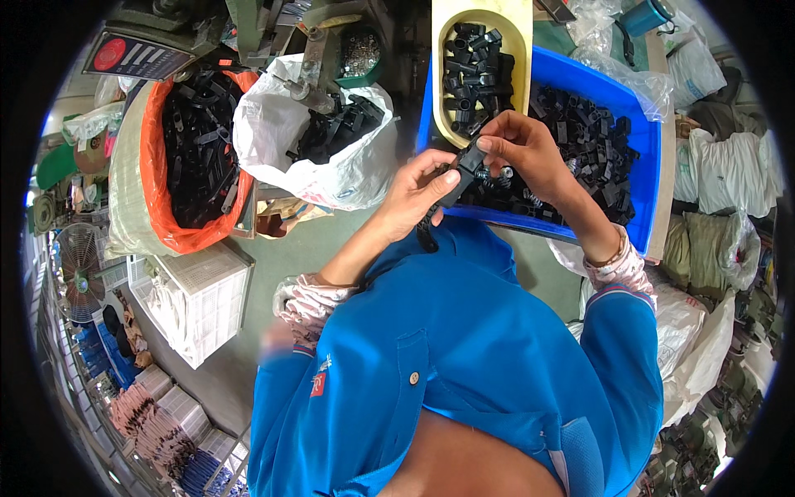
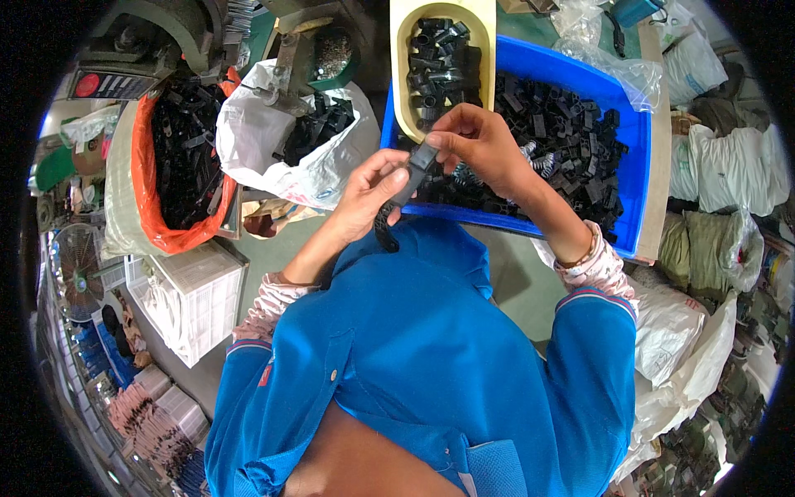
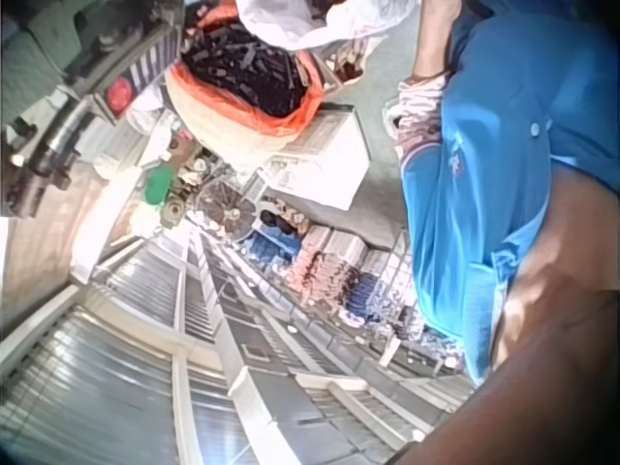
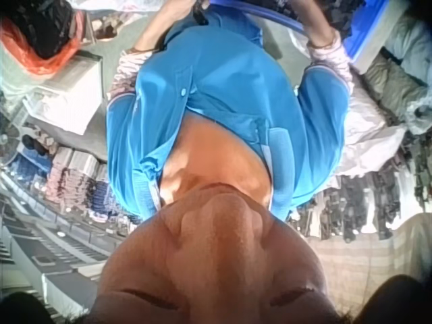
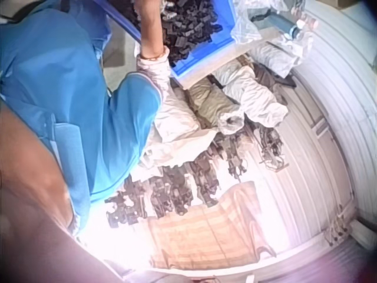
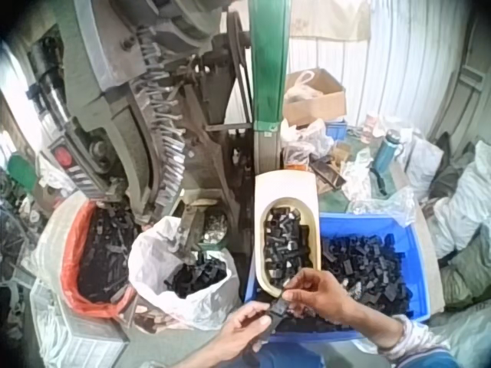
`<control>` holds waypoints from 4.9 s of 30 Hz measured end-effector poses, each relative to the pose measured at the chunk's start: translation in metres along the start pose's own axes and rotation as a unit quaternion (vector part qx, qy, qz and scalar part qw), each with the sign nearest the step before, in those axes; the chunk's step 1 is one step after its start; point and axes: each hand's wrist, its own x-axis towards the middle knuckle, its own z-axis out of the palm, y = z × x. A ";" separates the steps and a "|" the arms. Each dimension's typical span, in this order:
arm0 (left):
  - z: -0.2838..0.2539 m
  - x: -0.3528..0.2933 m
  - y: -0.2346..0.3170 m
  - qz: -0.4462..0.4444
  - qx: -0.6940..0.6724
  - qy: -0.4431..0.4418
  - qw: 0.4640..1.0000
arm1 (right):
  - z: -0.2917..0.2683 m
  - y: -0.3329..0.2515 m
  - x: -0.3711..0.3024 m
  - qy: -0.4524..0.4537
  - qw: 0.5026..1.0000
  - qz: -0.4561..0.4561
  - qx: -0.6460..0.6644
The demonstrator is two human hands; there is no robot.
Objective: The person repeatedly picks small black plastic components from a blue bin, attaches a metal spring to each, and places the assembled unit into a white sack. The cycle continues throughout the clip with consistent hand movements.
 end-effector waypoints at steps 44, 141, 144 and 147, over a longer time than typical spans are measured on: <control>0.010 -0.001 0.016 0.119 -0.249 -0.023 0.961 | 0.040 0.002 -0.014 0.092 0.965 -0.113 0.220; -0.276 0.008 0.168 0.319 0.545 -0.012 0.775 | 0.091 0.090 0.290 0.111 0.810 -0.102 -0.567; -0.275 0.002 0.165 0.322 0.559 0.004 0.764 | 0.089 0.094 0.293 0.104 0.812 -0.094 -0.566; -0.275 -0.004 0.157 0.396 0.553 0.046 0.732 | 0.084 0.093 0.294 0.098 0.826 -0.085 -0.549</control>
